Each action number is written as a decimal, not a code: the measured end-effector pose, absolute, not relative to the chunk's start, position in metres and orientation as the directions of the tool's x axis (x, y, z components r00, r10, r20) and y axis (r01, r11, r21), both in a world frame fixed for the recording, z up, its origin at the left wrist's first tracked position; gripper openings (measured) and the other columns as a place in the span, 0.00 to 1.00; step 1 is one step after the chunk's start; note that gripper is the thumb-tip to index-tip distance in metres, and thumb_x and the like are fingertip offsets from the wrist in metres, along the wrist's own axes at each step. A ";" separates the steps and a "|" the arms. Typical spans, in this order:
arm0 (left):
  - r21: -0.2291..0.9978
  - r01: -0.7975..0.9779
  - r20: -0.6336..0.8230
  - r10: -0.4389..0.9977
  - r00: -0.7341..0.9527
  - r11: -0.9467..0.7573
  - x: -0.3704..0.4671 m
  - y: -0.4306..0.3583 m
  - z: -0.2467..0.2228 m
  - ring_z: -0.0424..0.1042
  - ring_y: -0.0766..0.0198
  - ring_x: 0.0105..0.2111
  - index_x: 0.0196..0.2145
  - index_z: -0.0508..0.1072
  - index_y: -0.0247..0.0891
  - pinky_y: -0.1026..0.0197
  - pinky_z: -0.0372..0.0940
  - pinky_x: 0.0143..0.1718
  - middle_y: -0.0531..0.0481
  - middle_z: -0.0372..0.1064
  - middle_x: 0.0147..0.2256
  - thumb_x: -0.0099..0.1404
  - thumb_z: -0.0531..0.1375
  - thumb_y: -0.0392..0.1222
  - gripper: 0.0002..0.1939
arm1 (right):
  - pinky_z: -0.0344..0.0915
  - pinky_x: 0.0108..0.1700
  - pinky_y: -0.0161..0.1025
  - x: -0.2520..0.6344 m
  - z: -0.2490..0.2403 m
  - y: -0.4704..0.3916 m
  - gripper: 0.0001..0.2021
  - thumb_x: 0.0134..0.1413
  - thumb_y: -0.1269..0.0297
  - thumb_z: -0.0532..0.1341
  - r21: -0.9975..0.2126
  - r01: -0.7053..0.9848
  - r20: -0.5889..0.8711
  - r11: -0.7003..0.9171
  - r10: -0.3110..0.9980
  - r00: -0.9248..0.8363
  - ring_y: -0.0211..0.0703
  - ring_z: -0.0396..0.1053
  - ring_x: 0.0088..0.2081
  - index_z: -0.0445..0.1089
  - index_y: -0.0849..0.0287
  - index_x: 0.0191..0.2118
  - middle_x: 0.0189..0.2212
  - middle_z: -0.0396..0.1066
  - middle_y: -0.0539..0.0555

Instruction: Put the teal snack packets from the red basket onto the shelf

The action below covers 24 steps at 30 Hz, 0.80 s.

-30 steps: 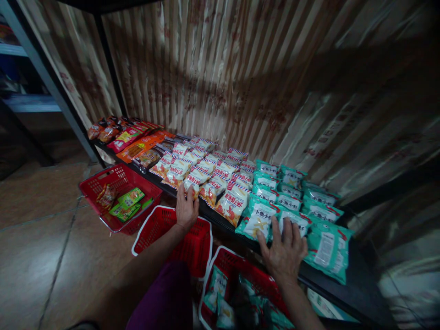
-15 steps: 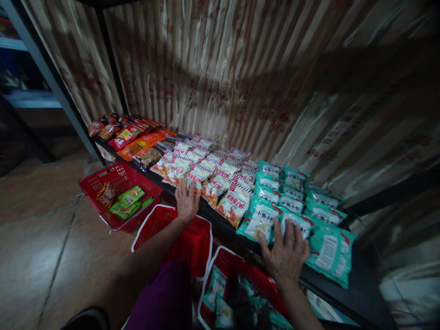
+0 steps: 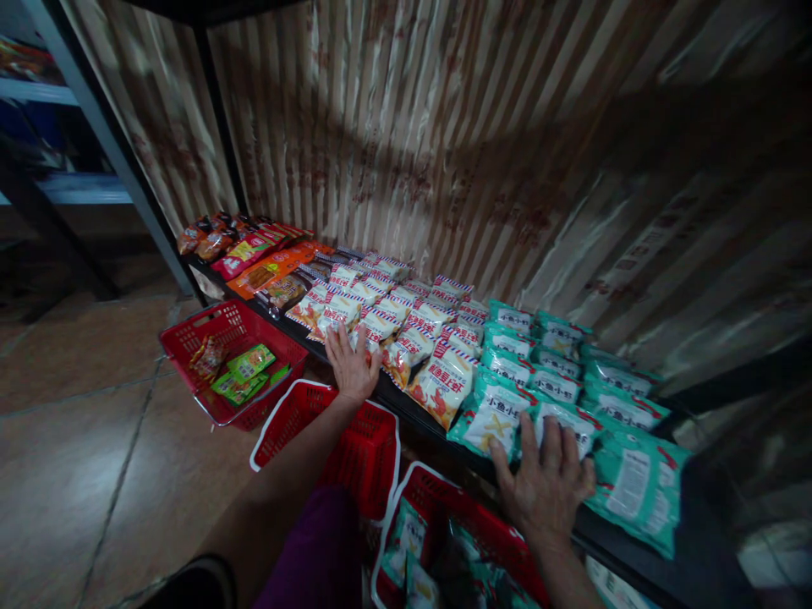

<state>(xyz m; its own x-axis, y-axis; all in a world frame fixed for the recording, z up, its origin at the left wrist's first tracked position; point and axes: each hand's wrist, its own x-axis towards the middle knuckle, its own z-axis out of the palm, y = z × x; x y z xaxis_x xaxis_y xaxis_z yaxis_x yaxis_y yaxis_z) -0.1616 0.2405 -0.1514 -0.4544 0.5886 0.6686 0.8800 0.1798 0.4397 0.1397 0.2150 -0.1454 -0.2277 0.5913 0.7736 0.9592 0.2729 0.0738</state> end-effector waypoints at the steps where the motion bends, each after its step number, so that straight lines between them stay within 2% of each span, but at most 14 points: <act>1: 0.444 0.874 0.662 0.584 -0.469 0.199 -0.164 0.242 -0.152 0.26 0.40 0.65 0.62 0.58 0.40 0.34 0.40 0.61 0.38 0.34 0.67 0.63 0.55 0.52 0.31 | 0.46 0.57 0.65 0.140 -0.146 0.215 0.32 0.58 0.50 0.53 0.073 0.959 0.773 0.275 0.591 -0.229 0.66 0.51 0.62 0.49 0.56 0.65 0.61 0.55 0.68; 8: 0.460 0.856 0.625 0.600 -0.500 0.234 -0.166 0.250 -0.153 0.30 0.40 0.66 0.62 0.58 0.41 0.33 0.41 0.60 0.38 0.39 0.66 0.64 0.54 0.53 0.30 | 0.48 0.56 0.65 0.143 -0.149 0.217 0.34 0.56 0.51 0.57 0.094 0.955 0.767 0.282 0.591 -0.250 0.67 0.51 0.62 0.47 0.56 0.65 0.62 0.53 0.68; 17: 0.462 0.858 0.615 0.617 -0.492 0.223 -0.167 0.249 -0.151 0.31 0.41 0.66 0.61 0.58 0.45 0.34 0.42 0.60 0.41 0.40 0.66 0.64 0.53 0.52 0.29 | 0.48 0.56 0.65 0.142 -0.148 0.216 0.34 0.56 0.51 0.56 0.085 0.958 0.760 0.276 0.604 -0.241 0.67 0.50 0.62 0.48 0.56 0.65 0.62 0.53 0.68; 24: 0.491 0.851 0.643 0.583 -0.497 0.184 -0.168 0.247 -0.156 0.29 0.43 0.66 0.63 0.55 0.36 0.36 0.39 0.62 0.36 0.37 0.66 0.64 0.52 0.54 0.33 | 0.47 0.57 0.63 0.141 -0.143 0.211 0.31 0.58 0.52 0.54 0.080 0.965 0.722 0.250 0.653 -0.229 0.63 0.47 0.63 0.51 0.58 0.64 0.63 0.51 0.68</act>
